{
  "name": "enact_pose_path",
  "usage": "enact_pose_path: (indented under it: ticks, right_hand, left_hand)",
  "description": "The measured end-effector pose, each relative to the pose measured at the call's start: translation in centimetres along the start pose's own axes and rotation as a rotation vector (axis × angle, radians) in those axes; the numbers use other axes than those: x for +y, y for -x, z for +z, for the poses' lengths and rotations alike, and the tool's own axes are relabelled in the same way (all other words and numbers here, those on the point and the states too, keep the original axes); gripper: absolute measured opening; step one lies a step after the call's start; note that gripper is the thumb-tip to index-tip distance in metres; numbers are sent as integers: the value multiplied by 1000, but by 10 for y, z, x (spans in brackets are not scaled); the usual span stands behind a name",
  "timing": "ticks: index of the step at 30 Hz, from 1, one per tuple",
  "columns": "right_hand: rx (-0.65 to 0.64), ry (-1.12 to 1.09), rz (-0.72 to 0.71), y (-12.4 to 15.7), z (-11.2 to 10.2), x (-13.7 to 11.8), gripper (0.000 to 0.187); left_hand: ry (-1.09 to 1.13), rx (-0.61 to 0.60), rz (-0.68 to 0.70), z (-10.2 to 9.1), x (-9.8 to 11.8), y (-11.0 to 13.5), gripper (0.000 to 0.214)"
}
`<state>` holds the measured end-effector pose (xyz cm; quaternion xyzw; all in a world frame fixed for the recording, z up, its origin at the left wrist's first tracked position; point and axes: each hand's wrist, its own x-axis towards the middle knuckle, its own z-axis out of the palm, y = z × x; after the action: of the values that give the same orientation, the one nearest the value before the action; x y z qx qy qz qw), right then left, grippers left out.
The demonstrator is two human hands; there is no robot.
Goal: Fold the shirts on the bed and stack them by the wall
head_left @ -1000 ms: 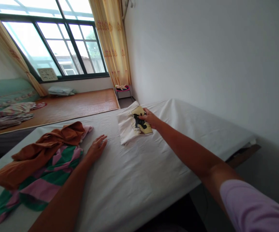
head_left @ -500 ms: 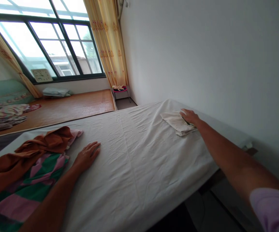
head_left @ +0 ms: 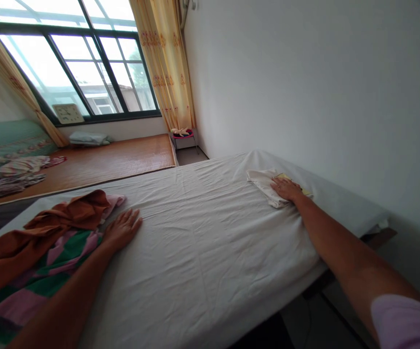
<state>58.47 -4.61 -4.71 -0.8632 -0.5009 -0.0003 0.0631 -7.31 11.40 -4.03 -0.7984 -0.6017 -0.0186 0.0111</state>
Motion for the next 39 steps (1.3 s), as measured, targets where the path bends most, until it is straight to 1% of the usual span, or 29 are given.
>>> enact_pose_path:
  ticks: [6,9,11,12,13,15,16,17,19,20,21,23,26,30,33,39]
  right_hand:
    - [2,16,-7,8,2,-3,60]
    - [-47,34,13,8,-7,-6,62]
    - [-52,78,31,8,-17,-19,59]
    - [-12,106,14,8,-22,-30,57]
    - [54,127,-30,11,-27,-45,56]
    - [202,130,-197,20,-33,-85,54]
    - [229,106,-303,27,-32,-108,54]
    - [197,79,-389,36,-29,-132,54]
    - [76,52,-533,54,-16,-177,56]
    - [15,42,-562,63,-7,-194,57]
    - [-16,31,-563,70,2,-208,58]
    - [-31,19,-535,80,16,-224,58]
    - [-23,32,-509,83,23,-228,57]
    - [-54,42,-500,82,15,-227,56]
    - [-63,8,-483,84,11,-229,56]
    - [-75,-51,-443,94,9,-230,56]
  left_hand:
    - [-11,12,-20,-4,4,2,65]
    - [11,10,-25,-6,5,3,64]
    - [27,3,-17,-7,6,4,64]
    - [29,-7,-20,-7,7,5,64]
    - [29,-16,-24,-7,8,8,65]
    - [24,-17,12,-7,10,19,65]
    - [25,-2,68,-6,12,26,65]
    - [33,20,141,-6,13,35,63]
    - [72,51,288,-4,13,54,60]
    - [98,58,333,-4,13,62,59]
    - [125,60,357,-4,12,69,58]
    - [165,57,373,-3,10,76,57]
    - [188,59,377,-3,5,76,55]
    - [184,78,387,1,-2,69,56]
    - [172,85,381,4,-8,66,57]
    - [164,98,398,4,-16,66,54]
